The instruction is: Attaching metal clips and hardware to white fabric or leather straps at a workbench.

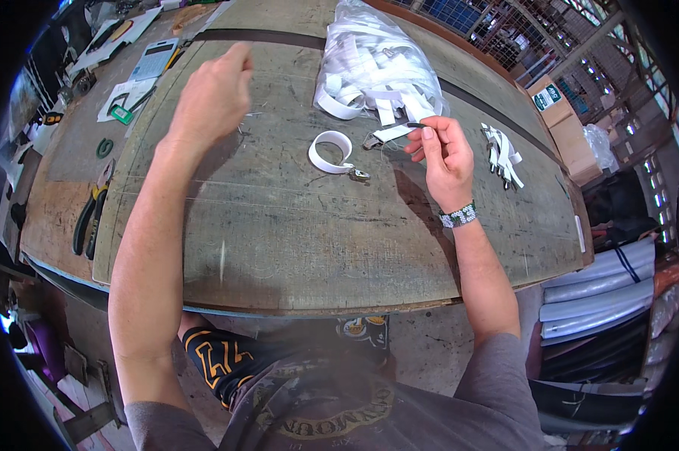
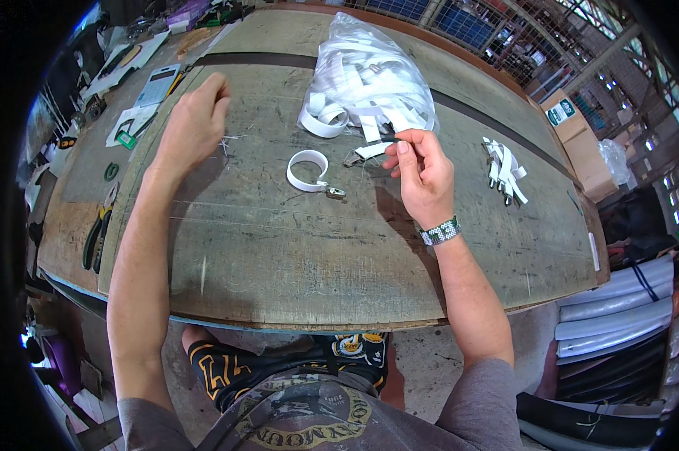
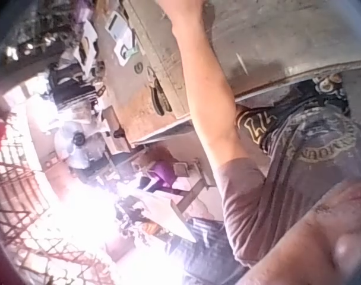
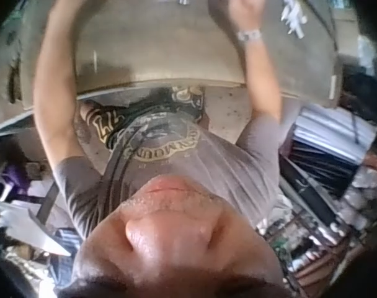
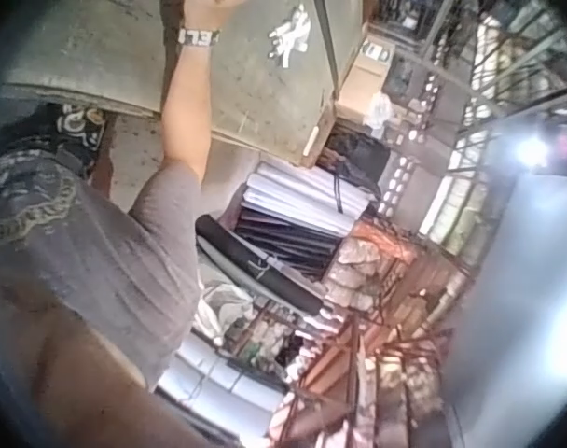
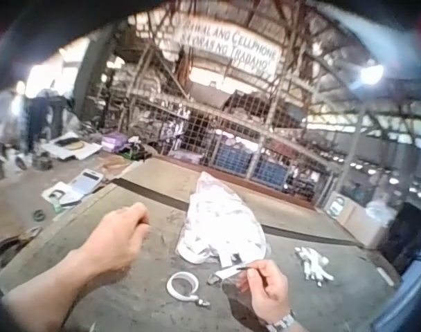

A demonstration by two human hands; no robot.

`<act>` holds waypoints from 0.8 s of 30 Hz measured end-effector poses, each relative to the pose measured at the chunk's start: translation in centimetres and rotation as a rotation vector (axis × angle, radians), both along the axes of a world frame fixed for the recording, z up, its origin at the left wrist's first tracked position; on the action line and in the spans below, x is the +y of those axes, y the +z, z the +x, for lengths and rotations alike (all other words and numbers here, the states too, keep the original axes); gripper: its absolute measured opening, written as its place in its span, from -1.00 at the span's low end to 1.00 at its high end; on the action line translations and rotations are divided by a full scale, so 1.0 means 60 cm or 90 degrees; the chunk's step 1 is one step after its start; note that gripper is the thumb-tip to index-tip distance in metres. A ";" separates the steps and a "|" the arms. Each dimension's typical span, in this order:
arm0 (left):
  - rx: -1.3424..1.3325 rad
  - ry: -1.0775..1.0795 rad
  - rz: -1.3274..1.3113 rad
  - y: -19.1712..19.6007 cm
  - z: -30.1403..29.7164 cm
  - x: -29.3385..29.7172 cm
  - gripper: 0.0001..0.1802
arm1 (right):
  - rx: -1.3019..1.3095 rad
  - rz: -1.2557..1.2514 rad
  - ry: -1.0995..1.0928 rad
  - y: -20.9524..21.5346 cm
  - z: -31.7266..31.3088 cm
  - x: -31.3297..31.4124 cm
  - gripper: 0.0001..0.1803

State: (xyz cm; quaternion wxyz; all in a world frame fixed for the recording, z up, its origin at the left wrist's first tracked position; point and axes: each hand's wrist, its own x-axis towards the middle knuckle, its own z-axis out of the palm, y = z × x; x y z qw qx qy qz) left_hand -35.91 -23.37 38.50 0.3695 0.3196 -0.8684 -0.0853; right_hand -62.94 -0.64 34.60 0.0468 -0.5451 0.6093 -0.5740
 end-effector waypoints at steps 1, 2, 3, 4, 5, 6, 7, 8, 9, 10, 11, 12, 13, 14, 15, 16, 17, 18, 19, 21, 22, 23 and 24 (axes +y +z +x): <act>-0.002 -0.001 -0.006 -0.003 0.013 -0.012 -0.86 | -0.003 0.006 0.000 -0.001 -0.001 -0.001 -0.82; -0.073 0.056 0.055 -0.006 0.022 -0.023 -0.84 | -0.004 0.000 -0.003 -0.001 -0.002 -0.001 -0.82; -0.144 0.114 0.116 -0.010 0.027 -0.032 -0.81 | -0.001 0.005 -0.008 -0.001 -0.001 -0.001 -0.83; -0.146 0.112 0.108 -0.016 0.029 -0.034 -0.81 | 0.001 0.008 -0.014 -0.001 -0.001 -0.003 -0.83; -0.109 0.112 0.015 -0.023 0.030 -0.030 -0.82 | -0.001 0.000 -0.020 0.000 -0.002 -0.003 -0.83; -0.072 0.110 -0.080 -0.027 0.030 -0.027 -0.82 | -0.004 -0.001 -0.022 0.000 -0.003 -0.004 -0.84; -0.072 0.099 -0.090 -0.025 0.022 -0.024 -0.82 | -0.006 -0.002 -0.029 0.000 -0.007 -0.001 -0.84; -0.048 0.003 -0.127 -0.019 0.013 -0.021 -0.79 | -0.010 -0.008 -0.038 0.002 -0.008 0.000 -0.85; -0.026 -0.095 -0.165 -0.012 0.003 -0.016 -0.74 | -0.026 -0.018 -0.041 0.002 -0.009 -0.001 -0.85; -0.030 -0.159 -0.091 -0.003 -0.011 0.014 -0.66 | -0.020 -0.015 -0.052 0.000 -0.013 -0.001 -0.86; -0.052 -0.235 -0.022 0.004 -0.012 0.038 -0.64 | -0.016 -0.016 -0.061 -0.001 -0.010 -0.006 -0.86; -0.077 -0.312 0.047 0.008 -0.015 0.060 -0.61 | -0.009 -0.019 -0.053 -0.004 -0.009 -0.013 -0.86; -0.107 -0.323 0.062 0.005 -0.019 0.086 -0.60 | -0.003 -0.019 -0.048 -0.012 -0.011 -0.020 -0.85; -0.136 -0.333 0.076 0.007 -0.022 0.112 -0.59 | -0.007 -0.023 -0.048 -0.011 -0.009 -0.023 -0.85; -0.173 -0.363 0.083 0.013 -0.029 0.127 -0.63 | -0.012 -0.027 -0.046 -0.010 -0.008 -0.023 -0.84; -0.215 -0.354 0.087 0.009 -0.038 0.132 -0.66 | -0.003 -0.013 -0.046 -0.007 -0.010 -0.018 -0.86; -0.258 -0.339 0.088 0.007 -0.043 0.132 -0.68 | 0.004 -0.002 -0.041 -0.003 -0.012 -0.013 -0.87; -0.268 -0.352 0.068 0.012 -0.045 0.131 -0.68 | 0.007 0.002 -0.049 -0.004 -0.016 -0.009 -0.86; -0.261 -0.350 0.076 0.020 -0.046 0.128 -0.73 | 0.033 -0.016 -0.054 -0.012 -0.024 -0.009 -0.85; -0.194 -0.337 0.148 0.029 -0.033 0.099 -0.80 | 0.048 -0.033 -0.060 -0.016 -0.023 -0.010 -0.85; -0.134 -0.325 0.214 0.032 -0.022 0.072 -0.82 | 0.035 -0.031 -0.048 -0.013 -0.016 -0.015 -0.84; -0.084 -0.321 0.269 0.051 -0.022 0.067 -0.82 | 0.022 -0.025 -0.042 -0.012 -0.014 -0.014 -0.83; -0.035 -0.306 0.327 0.084 -0.017 0.070 -0.82 | 0.083 -0.079 -0.047 -0.016 -0.013 -0.021 -0.85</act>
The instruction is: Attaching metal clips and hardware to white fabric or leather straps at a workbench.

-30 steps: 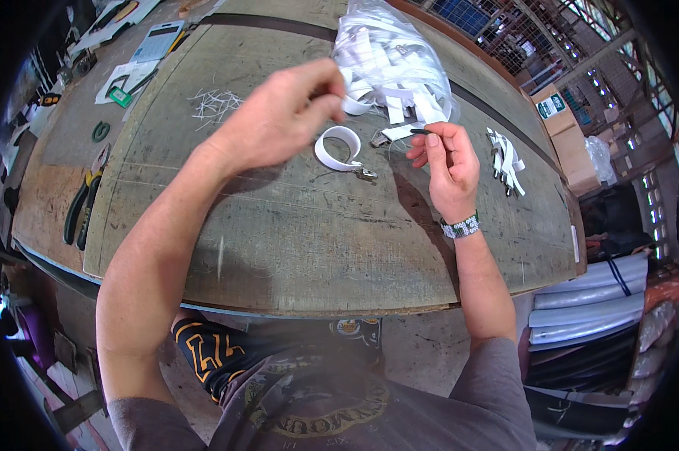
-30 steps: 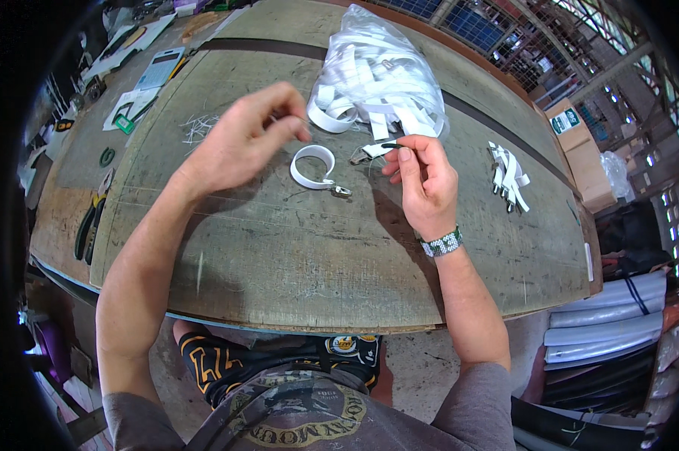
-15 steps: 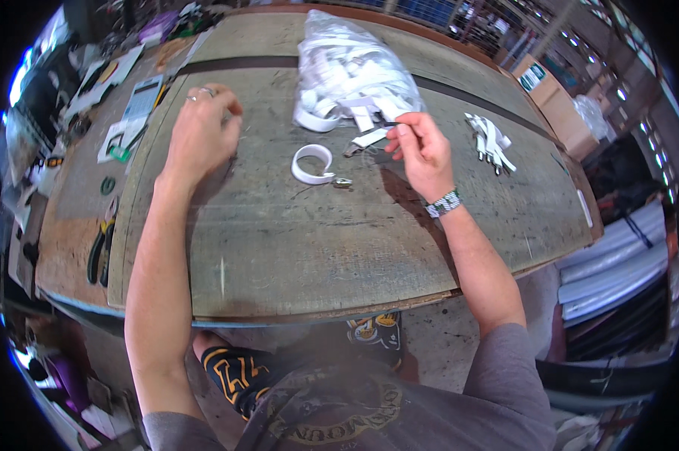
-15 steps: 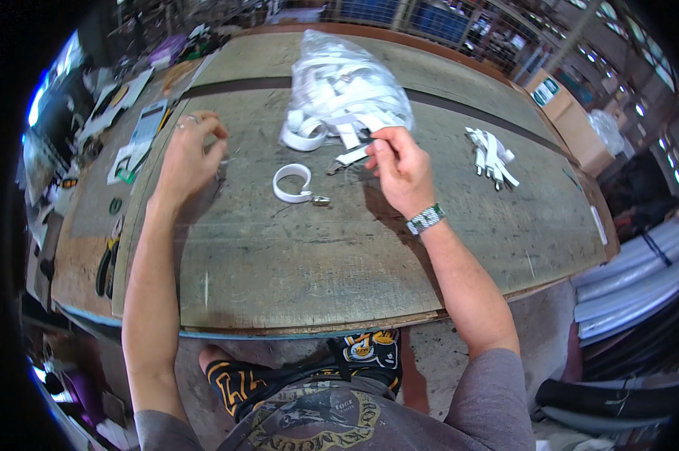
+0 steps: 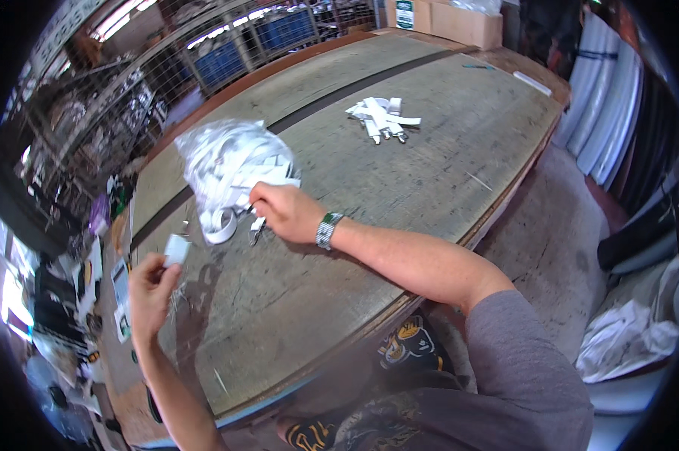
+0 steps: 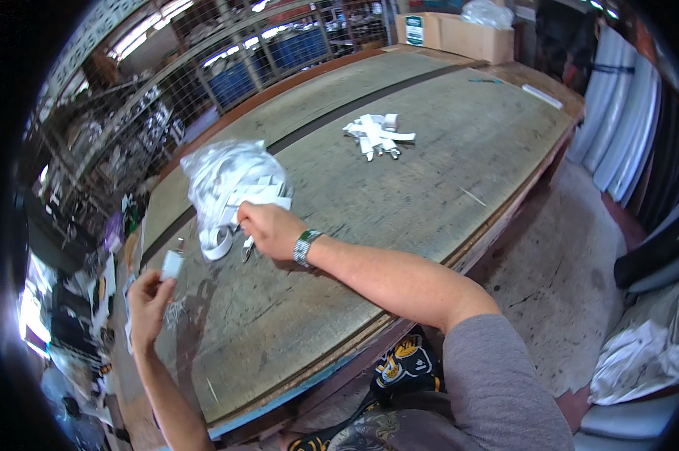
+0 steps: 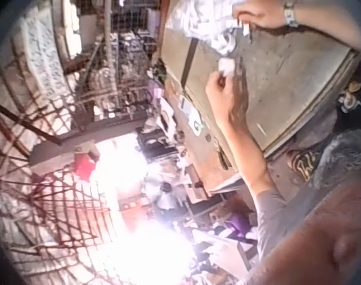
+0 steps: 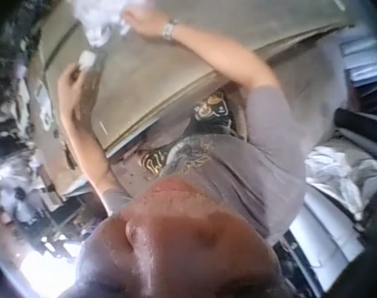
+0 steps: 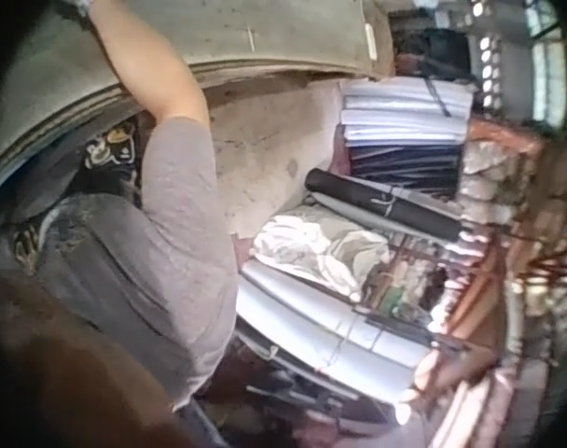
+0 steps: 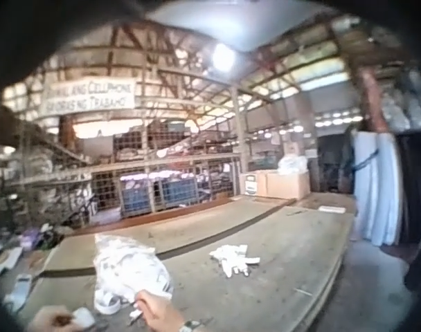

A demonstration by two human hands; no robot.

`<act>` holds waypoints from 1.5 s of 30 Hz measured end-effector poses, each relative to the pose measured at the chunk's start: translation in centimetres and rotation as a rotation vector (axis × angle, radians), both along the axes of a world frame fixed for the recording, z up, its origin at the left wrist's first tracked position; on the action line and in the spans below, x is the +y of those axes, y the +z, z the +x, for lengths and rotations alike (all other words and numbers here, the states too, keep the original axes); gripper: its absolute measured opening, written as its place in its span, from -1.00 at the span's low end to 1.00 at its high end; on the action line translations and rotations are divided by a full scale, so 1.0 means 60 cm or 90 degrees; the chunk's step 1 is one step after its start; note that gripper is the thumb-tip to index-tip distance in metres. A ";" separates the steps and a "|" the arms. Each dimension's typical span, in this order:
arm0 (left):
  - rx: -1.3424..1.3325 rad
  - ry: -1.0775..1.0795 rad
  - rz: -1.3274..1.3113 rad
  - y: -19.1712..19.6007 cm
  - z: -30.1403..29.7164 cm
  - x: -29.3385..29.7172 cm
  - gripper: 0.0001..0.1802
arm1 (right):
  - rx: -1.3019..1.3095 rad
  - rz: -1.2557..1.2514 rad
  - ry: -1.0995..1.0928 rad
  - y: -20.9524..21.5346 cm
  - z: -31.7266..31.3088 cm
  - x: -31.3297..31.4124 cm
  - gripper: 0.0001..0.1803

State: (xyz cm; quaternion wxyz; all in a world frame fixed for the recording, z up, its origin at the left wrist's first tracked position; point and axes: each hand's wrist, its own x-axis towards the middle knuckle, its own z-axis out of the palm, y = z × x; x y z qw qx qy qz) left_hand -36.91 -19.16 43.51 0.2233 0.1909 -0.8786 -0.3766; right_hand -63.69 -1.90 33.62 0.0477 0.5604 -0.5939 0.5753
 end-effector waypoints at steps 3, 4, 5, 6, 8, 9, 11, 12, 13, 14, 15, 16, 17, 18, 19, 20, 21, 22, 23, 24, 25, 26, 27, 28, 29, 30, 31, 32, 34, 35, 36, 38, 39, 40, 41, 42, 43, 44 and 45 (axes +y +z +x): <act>-0.001 -0.057 -0.094 0.089 -0.036 0.014 -0.77 | 0.028 0.002 0.022 0.013 0.013 0.002 -0.85; -0.044 -0.087 -0.129 0.117 -0.068 0.026 -0.75 | 0.024 0.000 0.017 0.008 0.011 0.002 -0.85; -0.085 -0.117 -0.162 0.140 -0.107 0.042 -0.73 | 0.053 0.032 0.013 0.003 0.010 0.002 -0.85; -0.135 -0.155 -0.201 0.157 -0.155 0.057 -0.74 | 0.083 0.063 0.008 0.000 0.007 0.005 -0.85; -0.213 -0.236 -0.279 0.180 -0.251 0.087 -0.75 | 0.083 0.132 0.004 0.019 0.010 0.027 -0.83; -0.243 -0.267 -0.320 0.187 -0.289 0.102 -0.75 | 0.089 0.199 0.015 0.029 0.018 0.030 -0.81; -0.240 -0.324 -0.368 0.181 -0.385 0.152 -0.75 | 0.134 0.084 0.004 -0.005 0.010 0.015 -0.80; -0.226 -0.332 -0.359 0.168 -0.436 0.154 -0.76 | 0.148 0.115 0.018 0.001 0.008 0.015 -0.77; -0.213 -0.338 -0.350 0.153 -0.478 0.157 -0.74 | 0.161 0.146 0.032 0.007 0.009 0.015 -0.72; -0.162 -0.309 -0.318 0.144 -0.505 0.173 -0.71 | 0.189 0.126 0.011 0.006 0.018 0.011 -0.71; -0.111 -0.279 -0.286 0.139 -0.524 0.185 -0.63 | 0.192 0.124 0.017 0.005 0.024 0.008 -0.72; -0.110 -0.288 -0.287 0.129 -0.546 0.178 -0.63 | 0.185 0.136 0.031 0.002 0.024 0.001 -0.73; -0.049 -0.225 -0.386 0.122 -0.562 0.171 -0.57 | 0.176 0.149 0.048 0.004 0.024 0.000 -0.73; 0.013 -0.155 -0.482 0.114 -0.574 0.161 -0.49 | 0.197 0.114 0.039 0.004 0.029 0.001 -0.70; -0.024 -0.131 -0.449 0.122 -0.577 0.183 -0.52 | 0.201 0.129 0.019 0.002 0.022 0.009 -0.70; -0.023 -0.141 -0.450 0.128 -0.572 0.173 -0.57 | 0.221 0.110 0.003 0.001 0.022 0.009 -0.73; -0.023 -0.148 -0.451 0.137 -0.564 0.152 -0.61 | 0.243 0.091 -0.011 0.000 0.023 0.009 -0.75; -0.022 -0.132 -0.480 0.146 -0.550 0.139 -0.65 | 0.240 0.092 -0.010 0.003 0.020 0.011 -0.75; -0.020 -0.119 -0.509 0.152 -0.535 0.127 -0.69 | 0.200 0.109 -0.003 0.006 0.015 0.015 -0.78; -0.003 -0.110 -0.538 0.155 -0.517 0.112 -0.71 | 0.162 0.125 0.006 0.008 0.011 0.018 -0.81; -0.026 -0.049 -0.571 0.167 -0.487 0.086 -0.71 | 0.166 0.121 0.016 0.012 0.017 0.016 -0.81; -0.030 -0.016 -0.585 0.171 -0.465 0.073 -0.72 | 0.135 0.097 0.029 0.008 0.015 0.017 -0.82; -0.032 0.017 -0.597 0.171 -0.440 0.059 -0.73 | 0.105 0.075 0.042 0.003 0.012 0.016 -0.83; -0.011 0.016 -0.597 0.168 -0.409 0.022 -0.75 | 0.102 0.070 0.050 0.002 0.015 0.010 -0.83; 0.012 0.014 -0.596 0.161 -0.375 -0.015 -0.76 | 0.107 0.071 0.056 0.005 0.020 0.006 -0.83; 0.027 0.026 -0.515 0.148 -0.349 -0.033 -0.79 | 0.106 0.059 0.048 0.005 0.017 0.009 -0.83; 0.042 0.034 -0.433 0.130 -0.323 -0.038 -0.81 | 0.105 0.047 0.038 0.004 0.013 0.014 -0.83; 0.059 0.029 -0.366 0.108 -0.304 -0.024 -0.82 | 0.108 0.044 0.024 -0.007 -0.003 0.017 -0.85; 0.090 0.051 -0.279 0.073 -0.220 0.012 -0.82 | 0.111 0.034 0.012 0.005 -0.002 0.020 -0.85; 0.106 0.053 -0.248 0.047 -0.189 0.036 -0.82 | 0.108 0.027 -0.003 0.011 -0.004 0.019 -0.86; 0.085 0.049 -0.236 0.016 -0.162 0.054 -0.83 | 0.111 0.043 -0.036 0.008 -0.012 0.010 -0.86; 0.049 0.024 -0.261 -0.053 -0.118 0.083 -0.87 | 0.089 0.041 -0.080 0.011 -0.034 0.005 -0.85; 0.038 -0.001 -0.302 -0.082 -0.104 0.098 -0.89 | 0.065 0.029 -0.123 0.017 -0.053 0.003 -0.84; 0.020 0.000 -0.309 -0.106 -0.101 0.118 -0.91 | -0.008 -0.019 -0.137 0.025 -0.085 0.012 -0.82; 0.001 0.005 -0.318 -0.123 -0.098 0.136 -0.93 | -0.081 -0.068 -0.147 0.040 -0.122 0.029 -0.80; 0.010 0.024 -0.293 -0.136 -0.083 0.132 -0.93 | -0.151 -0.034 -0.190 0.059 -0.148 0.037 -0.73; 0.001 -0.007 -0.299 -0.139 -0.081 0.132 -0.94 | -0.198 -0.120 -0.180 0.063 -0.195 0.060 -0.68; -0.015 -0.030 -0.304 -0.147 -0.073 0.130 -0.95 | -0.246 -0.170 -0.202 0.088 -0.218 0.097 -0.71; -0.015 -0.021 -0.286 -0.151 -0.072 0.131 -0.95 | -0.266 -0.216 -0.226 0.092 -0.270 0.147 -0.74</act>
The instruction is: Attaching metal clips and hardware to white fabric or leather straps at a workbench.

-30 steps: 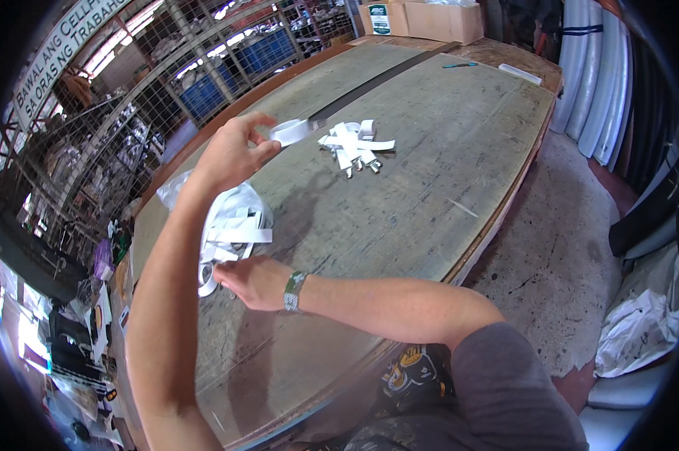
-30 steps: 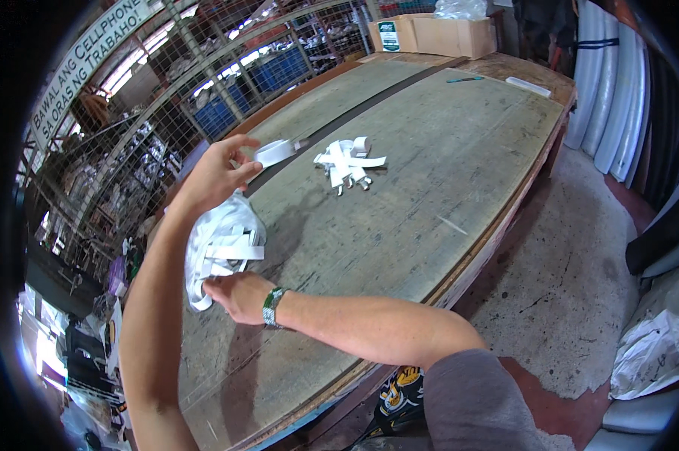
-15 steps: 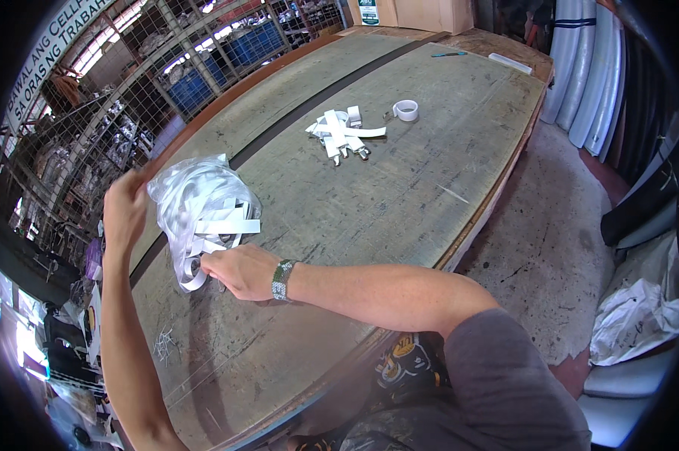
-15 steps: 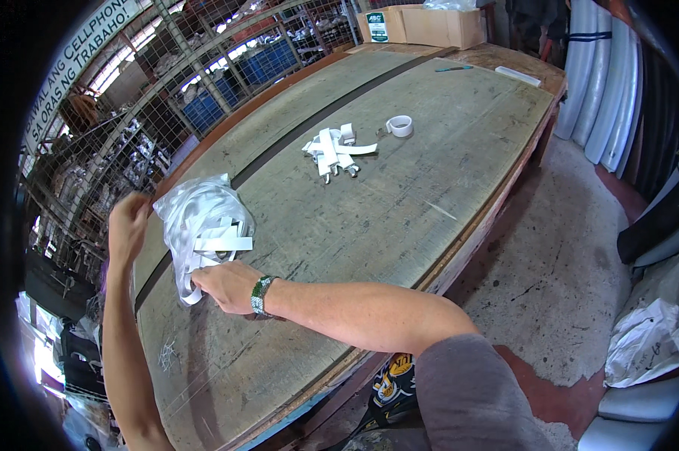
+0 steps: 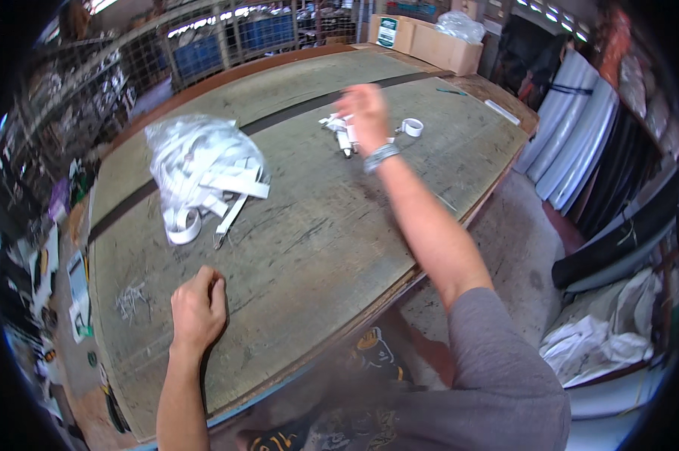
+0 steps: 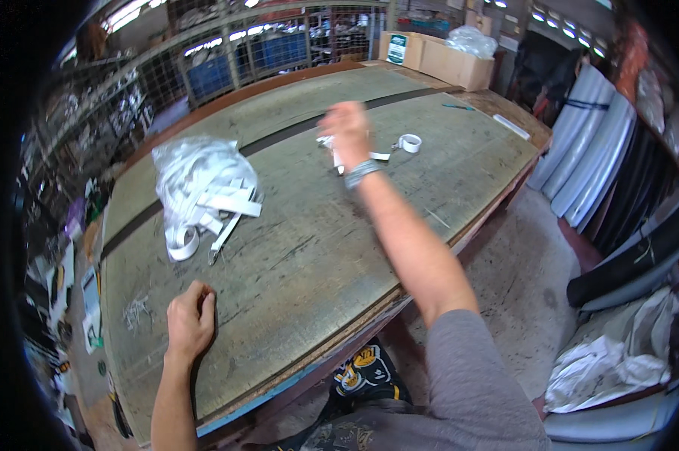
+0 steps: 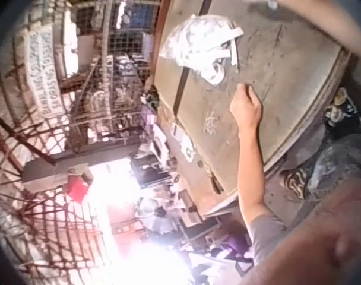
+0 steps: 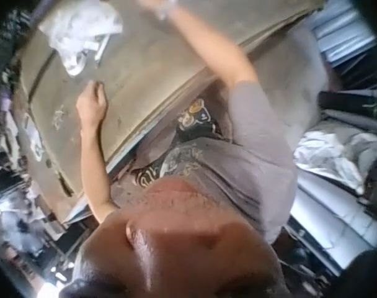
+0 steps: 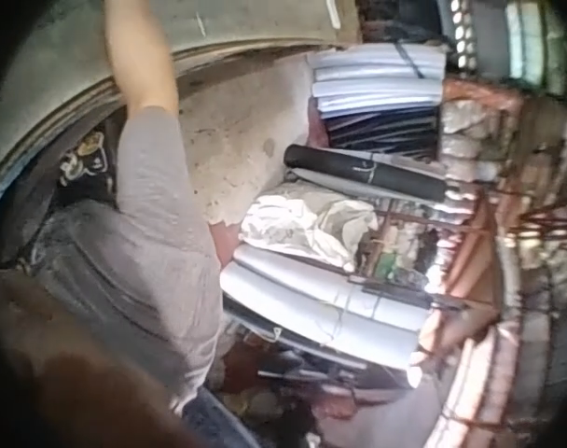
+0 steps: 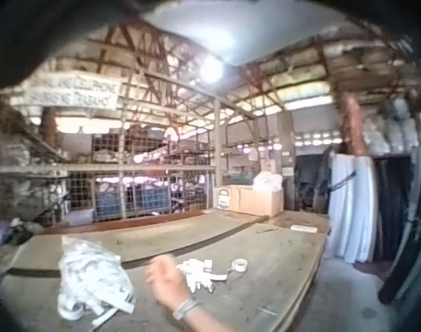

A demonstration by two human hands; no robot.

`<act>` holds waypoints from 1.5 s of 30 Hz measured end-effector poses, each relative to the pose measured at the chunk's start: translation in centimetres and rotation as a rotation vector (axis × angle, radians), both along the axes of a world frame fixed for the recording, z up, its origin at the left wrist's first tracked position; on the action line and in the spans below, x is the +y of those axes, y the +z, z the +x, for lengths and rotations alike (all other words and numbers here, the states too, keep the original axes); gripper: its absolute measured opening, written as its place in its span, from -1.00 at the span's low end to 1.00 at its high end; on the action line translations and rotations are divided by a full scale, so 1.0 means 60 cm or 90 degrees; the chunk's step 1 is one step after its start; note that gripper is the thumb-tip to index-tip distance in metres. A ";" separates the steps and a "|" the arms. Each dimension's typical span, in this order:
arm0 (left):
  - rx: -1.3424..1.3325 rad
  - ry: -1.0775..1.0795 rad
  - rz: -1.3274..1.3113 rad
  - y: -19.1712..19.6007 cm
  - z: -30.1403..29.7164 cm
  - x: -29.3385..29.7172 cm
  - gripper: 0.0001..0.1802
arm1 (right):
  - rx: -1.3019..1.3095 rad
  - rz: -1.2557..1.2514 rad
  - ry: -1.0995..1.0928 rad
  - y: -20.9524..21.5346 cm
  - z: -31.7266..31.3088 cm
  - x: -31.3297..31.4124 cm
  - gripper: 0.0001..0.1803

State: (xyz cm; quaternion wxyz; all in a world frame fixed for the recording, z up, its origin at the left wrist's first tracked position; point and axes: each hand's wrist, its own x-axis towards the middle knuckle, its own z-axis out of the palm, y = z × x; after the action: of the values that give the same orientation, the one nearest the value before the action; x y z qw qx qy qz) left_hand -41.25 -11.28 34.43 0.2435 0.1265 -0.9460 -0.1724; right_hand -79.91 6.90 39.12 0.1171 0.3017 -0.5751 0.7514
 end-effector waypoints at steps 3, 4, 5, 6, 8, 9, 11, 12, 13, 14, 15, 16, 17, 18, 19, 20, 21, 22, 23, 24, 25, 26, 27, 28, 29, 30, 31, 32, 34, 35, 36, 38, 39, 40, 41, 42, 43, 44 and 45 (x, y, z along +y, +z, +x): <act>0.000 -0.009 -0.042 -0.002 -0.019 -0.001 -0.92 | -0.140 -0.011 -0.281 -0.073 -0.174 0.136 -0.78; 0.013 -0.017 -0.035 0.002 -0.029 0.006 -0.92 | -0.139 0.016 -0.359 -0.125 -0.260 0.210 -0.74; -0.015 -0.003 -0.038 0.005 -0.039 0.009 -0.92 | -0.121 0.142 -0.507 -0.161 -0.317 0.275 -0.76; -0.044 0.012 -0.043 0.007 -0.048 0.010 -0.92 | -0.187 0.103 -0.506 -0.191 -0.349 0.318 -0.77; -0.042 0.033 -0.048 0.004 -0.044 0.009 -0.92 | -0.268 0.062 -0.479 -0.204 -0.355 0.290 -0.77; -0.047 0.051 -0.055 0.002 -0.036 0.007 -0.92 | -0.205 0.125 -0.501 -0.195 -0.344 0.248 -0.77; -0.044 0.050 -0.049 0.002 -0.030 0.009 -0.92 | -0.140 0.233 -0.511 -0.187 -0.327 0.223 -0.76; -0.030 0.044 -0.038 0.002 -0.034 0.010 -0.93 | -0.146 0.234 -0.520 -0.187 -0.323 0.228 -0.76; -0.036 0.047 -0.039 0.002 -0.034 0.009 -0.93 | -0.175 0.220 -0.387 -0.174 -0.308 0.209 -0.77; -0.032 0.047 -0.038 0.001 -0.034 0.009 -0.93 | -0.202 0.206 -0.257 -0.161 -0.290 0.197 -0.78; -0.026 0.045 -0.036 0.001 -0.036 0.010 -0.93 | -0.206 0.211 -0.258 -0.149 -0.274 0.192 -0.78; -0.030 0.046 -0.032 0.001 -0.038 0.012 -0.93 | -0.225 0.164 -0.222 -0.137 -0.258 0.186 -0.77; -0.033 0.046 -0.031 0.003 -0.041 0.012 -0.93 | -0.243 0.117 -0.187 -0.134 -0.253 0.188 -0.77; -0.036 0.048 -0.031 0.004 -0.043 0.013 -0.94 | -0.245 0.122 -0.187 -0.131 -0.252 0.192 -0.77; -0.035 0.050 -0.036 0.006 -0.044 0.012 -0.94 | -0.250 0.127 -0.208 -0.129 -0.252 0.194 -0.77; -0.037 0.050 -0.034 0.005 -0.044 0.012 -0.94 | -0.254 0.132 -0.228 -0.127 -0.252 0.195 -0.77; -0.037 0.051 -0.030 0.004 -0.044 0.011 -0.94 | -0.261 0.136 -0.228 -0.128 -0.248 0.197 -0.77; -0.036 0.052 -0.026 0.003 -0.044 0.011 -0.94 | -0.262 0.137 -0.227 -0.126 -0.243 0.195 -0.77; -0.036 0.053 -0.026 0.003 -0.045 0.010 -0.94 | -0.269 0.138 -0.217 -0.124 -0.237 0.191 -0.76; -0.043 0.054 -0.021 0.004 -0.045 0.009 -0.94 | -0.276 0.138 -0.207 -0.121 -0.232 0.187 -0.76; -0.049 0.055 -0.015 0.004 -0.044 0.009 -0.94 | -0.276 0.138 -0.206 -0.120 -0.226 0.183 -0.76; -0.048 0.056 -0.015 0.003 -0.044 0.009 -0.94 | -0.281 0.120 -0.155 -0.118 -0.220 0.178 -0.76; -0.043 0.056 -0.019 0.002 -0.045 0.008 -0.93 | -0.286 0.102 -0.104 -0.114 -0.214 0.174 -0.76; -0.039 0.057 -0.024 0.002 -0.043 0.007 -0.93 | -0.284 0.102 -0.102 -0.114 -0.218 0.175 -0.76; -0.036 0.060 -0.025 0.002 -0.042 0.006 -0.93 | -0.266 0.079 -0.134 -0.112 -0.222 0.178 -0.76; -0.042 0.061 -0.024 0.002 -0.042 0.005 -0.93 | -0.248 0.056 -0.166 -0.109 -0.225 0.180 -0.76; -0.046 0.064 -0.023 0.002 -0.040 0.003 -0.92 | -0.241 0.056 -0.194 -0.113 -0.235 0.184 -0.76; -0.038 0.074 -0.024 0.001 -0.035 0.001 -0.92 | -0.234 0.055 -0.184 -0.120 -0.244 0.186 -0.76; -0.022 0.074 -0.052 -0.004 -0.030 -0.002 -0.91 | -0.234 0.054 -0.263 -0.133 -0.256 0.192 -0.79; -0.028 0.067 -0.045 -0.005 -0.031 -0.003 -0.90 | -0.224 0.038 -0.284 -0.144 -0.257 0.201 -0.81; -0.017 0.074 -0.042 -0.008 -0.034 -0.001 -0.90 | -0.213 0.021 -0.306 -0.152 -0.254 0.216 -0.82; -0.012 0.053 -0.059 -0.014 -0.033 0.000 -0.90 | -0.182 0.028 -0.303 -0.154 -0.234 0.229 -0.86; -0.012 0.054 -0.070 -0.018 -0.033 0.000 -0.90 | -0.169 0.020 -0.285 -0.138 -0.209 0.229 -0.87; -0.003 0.072 -0.071 -0.021 -0.031 0.002 -0.90 | -0.157 0.011 -0.269 -0.114 -0.181 0.235 -0.87; 0.016 0.052 -0.078 -0.024 -0.034 0.004 -0.90 | -0.131 0.019 -0.249 -0.086 -0.147 0.253 -0.86; 0.029 0.033 -0.083 -0.026 -0.029 0.005 -0.90 | -0.111 0.031 -0.229 -0.064 -0.117 0.266 -0.85; 0.017 0.027 -0.077 -0.023 -0.025 0.007 -0.89 | -0.103 0.037 -0.208 -0.041 -0.093 0.291 -0.83; 0.019 0.021 -0.070 -0.022 -0.024 0.006 -0.89 | -0.096 0.047 -0.195 -0.023 -0.077 0.327 -0.81; 0.023 0.023 -0.080 -0.021 -0.025 0.009 -0.89 | -0.084 0.070 -0.189 -0.010 -0.068 0.369 -0.80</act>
State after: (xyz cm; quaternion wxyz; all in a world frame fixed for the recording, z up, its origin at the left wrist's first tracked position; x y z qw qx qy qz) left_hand -42.76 -10.75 33.18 0.2707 0.1248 -0.9481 -0.1108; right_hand -84.00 29.05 38.52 0.1720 0.1698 -0.6599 0.7114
